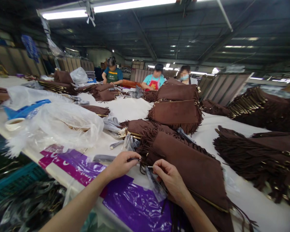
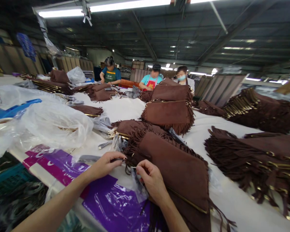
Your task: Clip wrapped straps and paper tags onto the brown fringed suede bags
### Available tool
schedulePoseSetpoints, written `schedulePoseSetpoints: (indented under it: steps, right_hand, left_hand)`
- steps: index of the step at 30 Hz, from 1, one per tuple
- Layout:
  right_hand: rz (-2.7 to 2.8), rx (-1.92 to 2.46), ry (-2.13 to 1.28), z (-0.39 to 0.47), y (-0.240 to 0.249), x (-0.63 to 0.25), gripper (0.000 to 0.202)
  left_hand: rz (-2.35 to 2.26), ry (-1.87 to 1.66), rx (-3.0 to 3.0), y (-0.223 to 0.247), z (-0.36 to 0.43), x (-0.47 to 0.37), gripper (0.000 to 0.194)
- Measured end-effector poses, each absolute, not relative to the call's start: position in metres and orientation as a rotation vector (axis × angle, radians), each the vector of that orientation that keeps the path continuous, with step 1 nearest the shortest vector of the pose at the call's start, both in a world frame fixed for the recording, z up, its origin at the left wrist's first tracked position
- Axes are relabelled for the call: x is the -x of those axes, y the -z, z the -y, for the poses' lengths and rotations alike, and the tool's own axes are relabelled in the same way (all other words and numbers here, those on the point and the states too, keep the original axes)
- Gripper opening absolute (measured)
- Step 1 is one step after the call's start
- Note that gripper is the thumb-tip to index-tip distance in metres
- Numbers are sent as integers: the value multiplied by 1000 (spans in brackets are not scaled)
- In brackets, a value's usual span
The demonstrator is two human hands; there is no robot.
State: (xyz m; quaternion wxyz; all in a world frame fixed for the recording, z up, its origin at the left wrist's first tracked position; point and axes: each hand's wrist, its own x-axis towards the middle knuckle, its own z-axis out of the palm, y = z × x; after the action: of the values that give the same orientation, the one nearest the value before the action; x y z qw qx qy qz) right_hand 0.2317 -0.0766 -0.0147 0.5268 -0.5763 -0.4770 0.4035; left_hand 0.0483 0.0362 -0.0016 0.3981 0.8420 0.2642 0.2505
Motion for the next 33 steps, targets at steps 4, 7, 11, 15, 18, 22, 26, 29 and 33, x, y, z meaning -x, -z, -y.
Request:
schedulePoseSetpoints:
  steps: [4,7,11,15,18,22,26,29,33]
  right_hand:
    - [1160,1331,-1006,81,9,-237,32]
    - [1152,1249,-1049,87,-3,-252,33]
    - [1247,1184,-1146,97,-20,-262,32]
    - [1392,1185,-1337,98,-25,-252,34]
    - [1429,1112,-1422,111,-28,-251,36]
    - [1326,1149,-1498,170,-38,-273,43]
    - [1104,1302,-1309,233,-33,-316,44]
    - [990,1461,-1018,261,-23,-344,42]
    - [870,1640,-784,282,-6,-365,45]
  left_hand:
    - [-635,-616,-2020,4,-40,-46,30]
    - [-658,-617,-2024,-1,-41,-49,30]
    - [-661,-682,-2157,-19,-43,-62,30]
    - [-718,-796,-2367,-32,-60,-78,35]
    - [-769,-746,-2624,-32,-75,-84,34]
    - [-789,-857,-2940,-29,-62,-93,37]
    - [-392,-870,-2980,-28,-1,-132,35]
    - [-27,-541,-2940,-23,54,-176,26]
    - [229,-365,-2874,-12,100,-232,21]
